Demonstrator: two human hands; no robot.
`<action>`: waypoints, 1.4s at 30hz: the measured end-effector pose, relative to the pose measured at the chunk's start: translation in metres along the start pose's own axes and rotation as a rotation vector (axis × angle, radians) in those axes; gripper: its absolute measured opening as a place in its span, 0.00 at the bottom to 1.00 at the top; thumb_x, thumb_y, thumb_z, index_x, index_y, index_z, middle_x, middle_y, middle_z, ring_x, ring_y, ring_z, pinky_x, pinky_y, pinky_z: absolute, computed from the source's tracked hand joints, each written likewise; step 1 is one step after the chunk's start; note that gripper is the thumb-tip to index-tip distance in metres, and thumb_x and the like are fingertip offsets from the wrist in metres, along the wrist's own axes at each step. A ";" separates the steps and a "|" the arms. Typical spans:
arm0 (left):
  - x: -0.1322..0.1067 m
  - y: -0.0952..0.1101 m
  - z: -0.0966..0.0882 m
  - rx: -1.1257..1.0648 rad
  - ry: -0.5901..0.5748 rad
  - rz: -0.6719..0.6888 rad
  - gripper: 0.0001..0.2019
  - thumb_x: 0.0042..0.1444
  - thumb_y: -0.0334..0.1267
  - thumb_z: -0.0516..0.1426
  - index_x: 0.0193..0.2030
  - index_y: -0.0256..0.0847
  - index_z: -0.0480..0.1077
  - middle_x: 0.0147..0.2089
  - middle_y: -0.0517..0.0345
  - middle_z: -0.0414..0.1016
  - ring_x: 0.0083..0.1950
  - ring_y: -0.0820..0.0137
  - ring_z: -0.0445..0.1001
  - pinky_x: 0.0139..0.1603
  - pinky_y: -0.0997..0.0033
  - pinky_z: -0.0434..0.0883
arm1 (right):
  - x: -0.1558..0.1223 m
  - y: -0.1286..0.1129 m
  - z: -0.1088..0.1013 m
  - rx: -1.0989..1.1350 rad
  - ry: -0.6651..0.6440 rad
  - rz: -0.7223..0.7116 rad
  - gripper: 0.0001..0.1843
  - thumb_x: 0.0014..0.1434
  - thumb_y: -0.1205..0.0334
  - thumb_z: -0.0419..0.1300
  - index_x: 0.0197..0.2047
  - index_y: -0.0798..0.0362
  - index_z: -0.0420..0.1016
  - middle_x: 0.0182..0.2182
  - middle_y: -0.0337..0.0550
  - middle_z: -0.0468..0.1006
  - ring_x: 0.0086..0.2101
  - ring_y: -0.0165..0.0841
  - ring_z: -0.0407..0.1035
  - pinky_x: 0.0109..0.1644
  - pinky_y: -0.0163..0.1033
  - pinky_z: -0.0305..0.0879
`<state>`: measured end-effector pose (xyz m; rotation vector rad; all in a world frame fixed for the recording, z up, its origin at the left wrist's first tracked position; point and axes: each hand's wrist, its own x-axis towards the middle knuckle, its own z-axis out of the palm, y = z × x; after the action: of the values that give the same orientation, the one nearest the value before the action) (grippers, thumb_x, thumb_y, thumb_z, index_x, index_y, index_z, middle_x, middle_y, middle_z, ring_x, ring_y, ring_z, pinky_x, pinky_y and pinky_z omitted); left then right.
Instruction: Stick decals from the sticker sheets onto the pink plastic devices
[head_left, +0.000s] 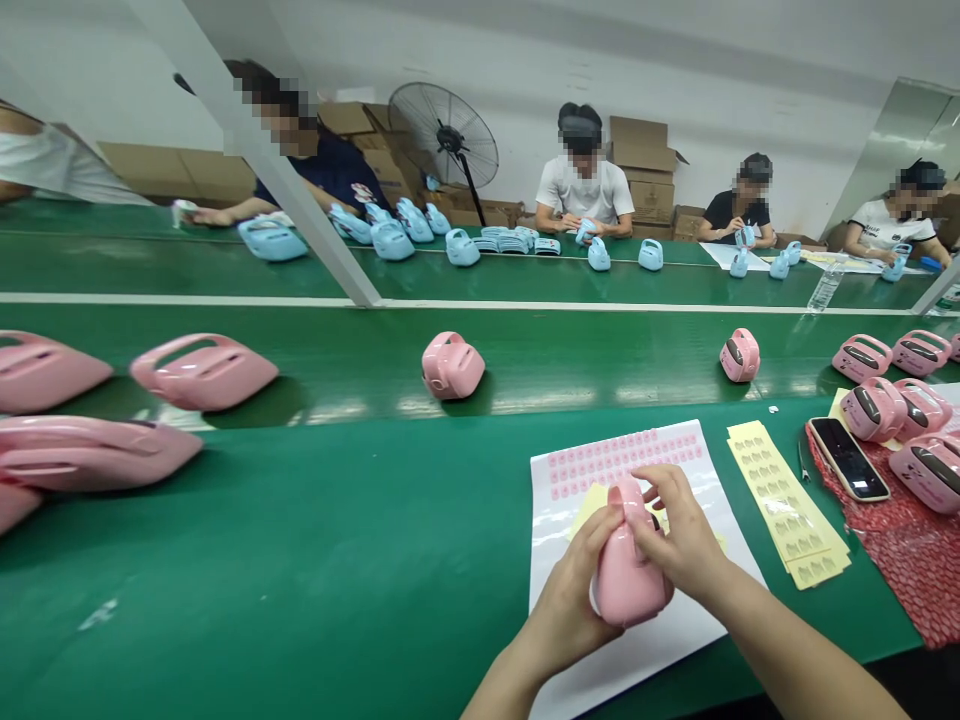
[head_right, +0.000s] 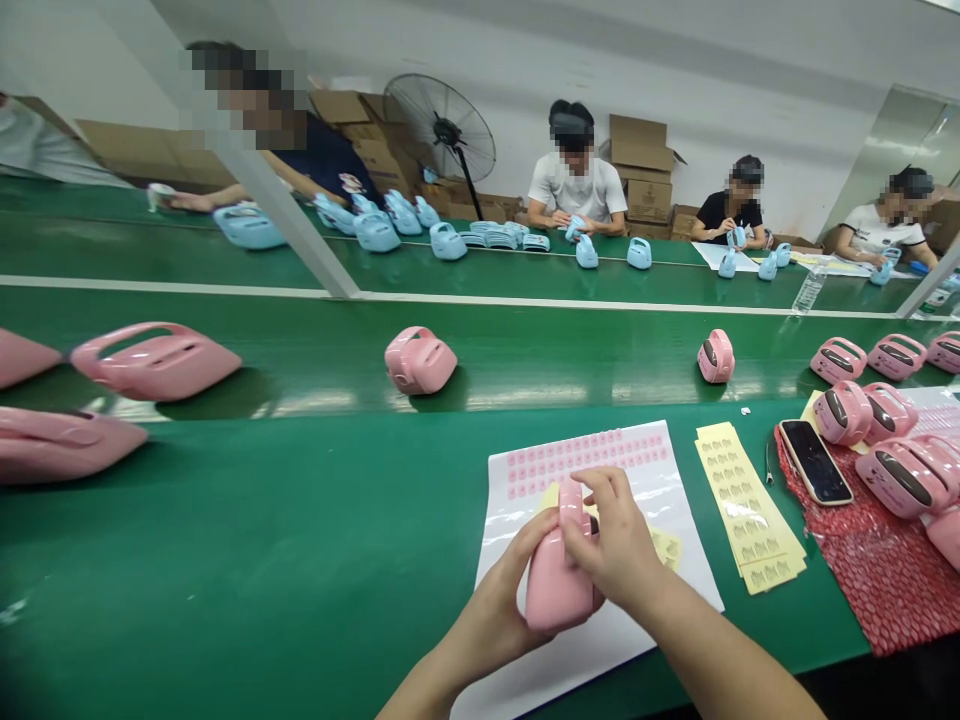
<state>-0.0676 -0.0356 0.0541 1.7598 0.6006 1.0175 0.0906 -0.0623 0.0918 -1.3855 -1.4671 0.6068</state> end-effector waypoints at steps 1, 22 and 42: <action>-0.001 0.001 0.002 -0.017 -0.015 -0.016 0.38 0.33 0.27 0.65 0.55 0.51 0.64 0.58 0.50 0.65 0.59 0.48 0.61 0.57 0.46 0.58 | 0.004 0.001 0.000 0.053 -0.016 0.058 0.19 0.52 0.60 0.55 0.49 0.48 0.64 0.44 0.46 0.66 0.37 0.34 0.66 0.41 0.43 0.67; 0.007 0.015 0.046 -0.974 0.736 -0.659 0.36 0.31 0.51 0.66 0.49 0.39 0.66 0.34 0.53 0.75 0.38 0.58 0.74 0.36 0.60 0.73 | -0.032 0.005 0.018 -0.015 0.219 -0.208 0.01 0.57 0.65 0.53 0.35 0.51 0.64 0.29 0.41 0.67 0.31 0.32 0.65 0.32 0.37 0.66; 0.006 0.011 0.044 -0.791 0.854 -0.577 0.33 0.30 0.48 0.67 0.47 0.43 0.67 0.35 0.57 0.72 0.30 0.70 0.70 0.27 0.72 0.70 | -0.024 0.016 0.013 -0.003 0.204 -0.101 0.04 0.53 0.68 0.54 0.27 0.52 0.67 0.25 0.39 0.71 0.26 0.28 0.68 0.28 0.32 0.70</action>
<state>-0.0271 -0.0573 0.0585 0.3689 0.9727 1.3089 0.0823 -0.0780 0.0655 -1.3256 -1.3653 0.3874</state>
